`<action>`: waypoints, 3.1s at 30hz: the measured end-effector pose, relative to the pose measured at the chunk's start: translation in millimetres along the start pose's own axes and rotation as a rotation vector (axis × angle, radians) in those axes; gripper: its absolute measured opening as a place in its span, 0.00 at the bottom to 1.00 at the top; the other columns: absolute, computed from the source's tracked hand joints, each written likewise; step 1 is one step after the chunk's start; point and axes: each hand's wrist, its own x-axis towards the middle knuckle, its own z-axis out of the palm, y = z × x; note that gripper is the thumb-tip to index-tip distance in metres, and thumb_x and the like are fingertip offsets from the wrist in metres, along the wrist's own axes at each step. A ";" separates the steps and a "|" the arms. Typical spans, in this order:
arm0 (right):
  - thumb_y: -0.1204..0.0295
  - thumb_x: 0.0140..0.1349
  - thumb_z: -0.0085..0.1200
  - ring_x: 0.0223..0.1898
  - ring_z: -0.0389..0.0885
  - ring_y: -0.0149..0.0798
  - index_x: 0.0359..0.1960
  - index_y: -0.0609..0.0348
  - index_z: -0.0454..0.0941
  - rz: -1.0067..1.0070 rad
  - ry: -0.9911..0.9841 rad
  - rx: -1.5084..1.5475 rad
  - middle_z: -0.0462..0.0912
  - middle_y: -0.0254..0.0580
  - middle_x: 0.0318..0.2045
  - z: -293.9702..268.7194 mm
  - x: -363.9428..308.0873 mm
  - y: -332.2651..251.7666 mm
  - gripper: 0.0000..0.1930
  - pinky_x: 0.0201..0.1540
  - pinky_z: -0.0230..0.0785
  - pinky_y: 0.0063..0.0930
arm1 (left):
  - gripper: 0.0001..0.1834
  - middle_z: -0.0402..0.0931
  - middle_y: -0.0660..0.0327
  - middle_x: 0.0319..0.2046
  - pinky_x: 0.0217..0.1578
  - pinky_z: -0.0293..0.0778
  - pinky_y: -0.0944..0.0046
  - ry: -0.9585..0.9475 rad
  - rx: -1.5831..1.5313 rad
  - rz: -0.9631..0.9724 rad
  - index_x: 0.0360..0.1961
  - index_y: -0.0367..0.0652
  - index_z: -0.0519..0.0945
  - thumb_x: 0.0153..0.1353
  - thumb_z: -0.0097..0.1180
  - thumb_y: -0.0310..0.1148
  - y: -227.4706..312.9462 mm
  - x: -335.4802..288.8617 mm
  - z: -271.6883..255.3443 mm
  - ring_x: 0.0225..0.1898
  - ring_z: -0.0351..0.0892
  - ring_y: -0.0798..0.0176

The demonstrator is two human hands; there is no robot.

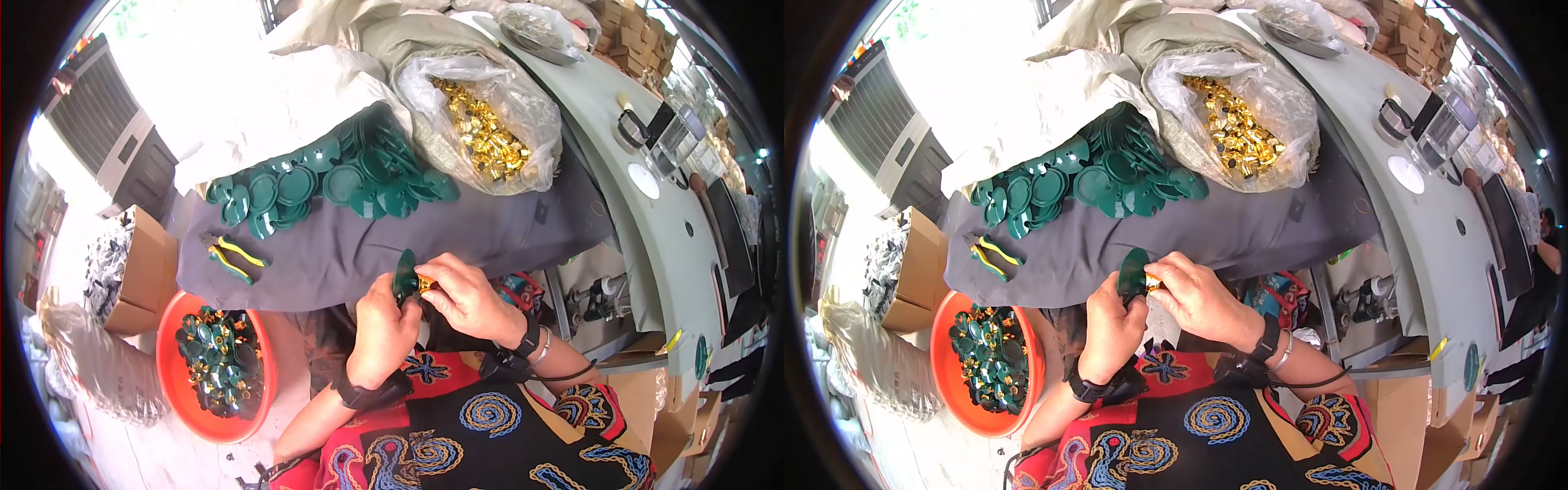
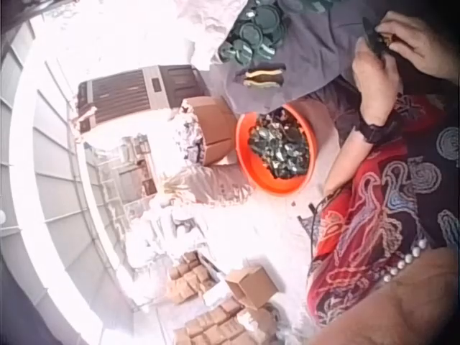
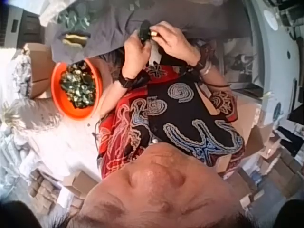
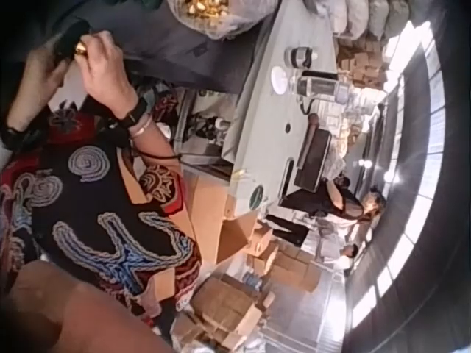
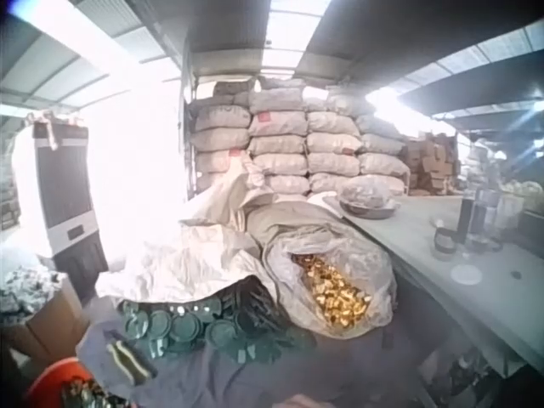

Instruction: The recorder is assembling small gold-colored components into green plastic discs in a factory setting.

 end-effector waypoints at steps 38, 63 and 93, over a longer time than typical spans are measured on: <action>0.72 0.55 0.54 0.33 0.77 0.57 0.35 0.60 0.75 0.484 0.278 -0.754 0.75 0.54 0.32 -70.7 36.3 176.4 0.07 0.36 0.70 0.47 | 0.34 0.70 0.54 0.49 0.31 0.71 0.68 0.739 -1.300 -0.726 0.59 0.43 0.62 0.59 0.52 0.53 -288.2 -150.0 -381.4 0.43 0.73 0.61; 0.76 0.51 0.55 0.32 0.77 0.47 0.40 0.63 0.77 0.400 0.519 -0.568 0.74 0.50 0.34 -74.7 13.4 195.7 0.13 0.36 0.70 0.35 | 0.03 0.75 0.49 0.37 0.29 0.74 0.57 0.167 0.749 0.495 0.22 0.37 0.75 0.47 0.56 0.25 -48.0 116.8 -47.8 0.30 0.75 0.50; 0.79 0.61 0.51 0.22 0.75 0.24 0.41 0.65 0.73 0.287 0.112 0.372 0.77 0.34 0.27 31.8 3.0 -6.7 0.07 0.25 0.70 0.17 | 0.05 0.74 0.56 0.21 0.16 0.69 0.64 0.009 -0.043 0.053 0.30 0.34 0.70 0.51 0.51 0.19 -2.7 -9.9 -17.1 0.16 0.75 0.59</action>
